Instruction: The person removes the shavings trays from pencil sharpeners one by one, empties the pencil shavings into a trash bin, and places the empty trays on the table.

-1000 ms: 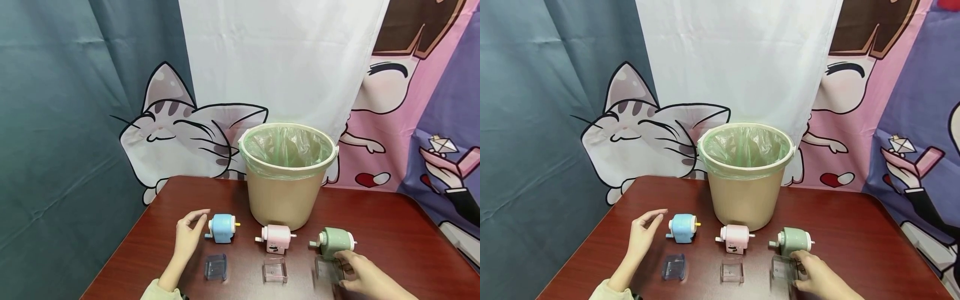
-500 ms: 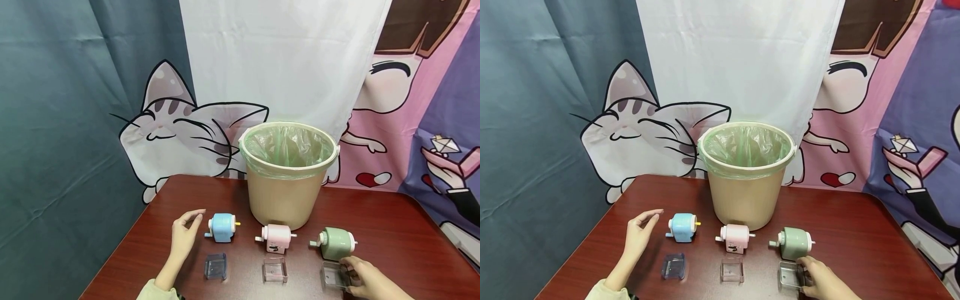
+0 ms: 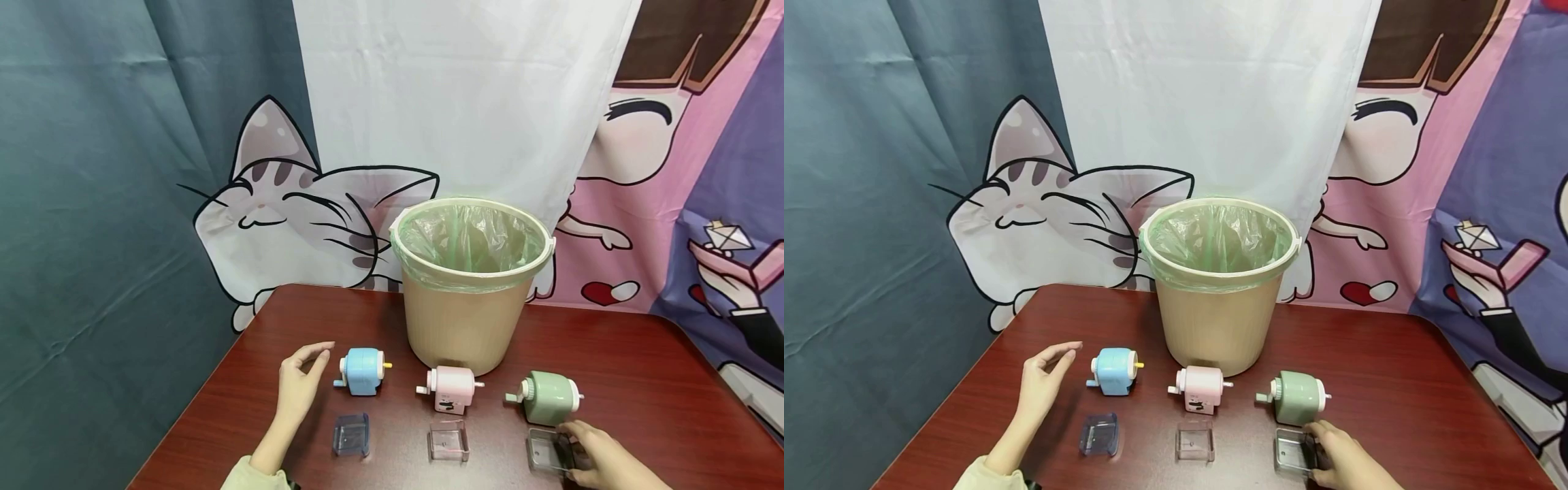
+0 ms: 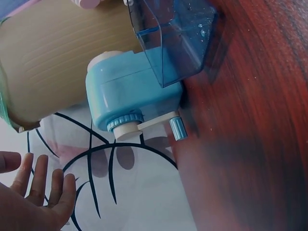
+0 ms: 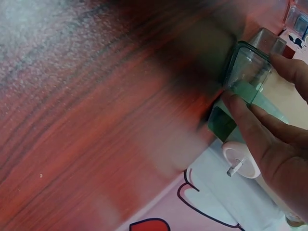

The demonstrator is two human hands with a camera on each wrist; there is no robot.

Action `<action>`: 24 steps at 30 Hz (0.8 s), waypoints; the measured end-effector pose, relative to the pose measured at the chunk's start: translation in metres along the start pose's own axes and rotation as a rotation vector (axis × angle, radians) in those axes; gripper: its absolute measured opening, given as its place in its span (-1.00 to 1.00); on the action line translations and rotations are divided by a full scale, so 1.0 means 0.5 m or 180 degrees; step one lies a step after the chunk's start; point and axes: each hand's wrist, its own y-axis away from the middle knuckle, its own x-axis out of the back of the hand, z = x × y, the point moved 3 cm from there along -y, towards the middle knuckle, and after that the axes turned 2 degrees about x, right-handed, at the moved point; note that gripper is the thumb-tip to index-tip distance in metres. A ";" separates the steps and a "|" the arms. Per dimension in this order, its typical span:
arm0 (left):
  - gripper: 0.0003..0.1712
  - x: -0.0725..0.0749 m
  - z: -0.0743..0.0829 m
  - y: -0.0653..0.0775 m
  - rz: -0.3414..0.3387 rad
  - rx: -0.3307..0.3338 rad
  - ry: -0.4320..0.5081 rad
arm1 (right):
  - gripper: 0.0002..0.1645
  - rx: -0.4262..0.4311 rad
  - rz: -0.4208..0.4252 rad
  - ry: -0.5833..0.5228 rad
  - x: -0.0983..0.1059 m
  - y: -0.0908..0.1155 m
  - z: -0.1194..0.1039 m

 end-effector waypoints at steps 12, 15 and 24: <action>-0.84 -0.001 0.002 0.005 -0.0085 0.0055 -0.0077 | -0.28 -0.0079 -0.0151 -0.0442 0.004 0.009 0.006; -0.84 -0.001 -0.006 0.007 -0.0066 0.0018 -0.0076 | -0.34 -0.0234 -0.0191 -0.0578 0.017 0.016 0.005; -0.80 -0.003 -0.072 0.003 0.0008 -0.0372 -0.0581 | -0.79 -0.0539 0.1667 0.0087 0.080 0.045 -0.006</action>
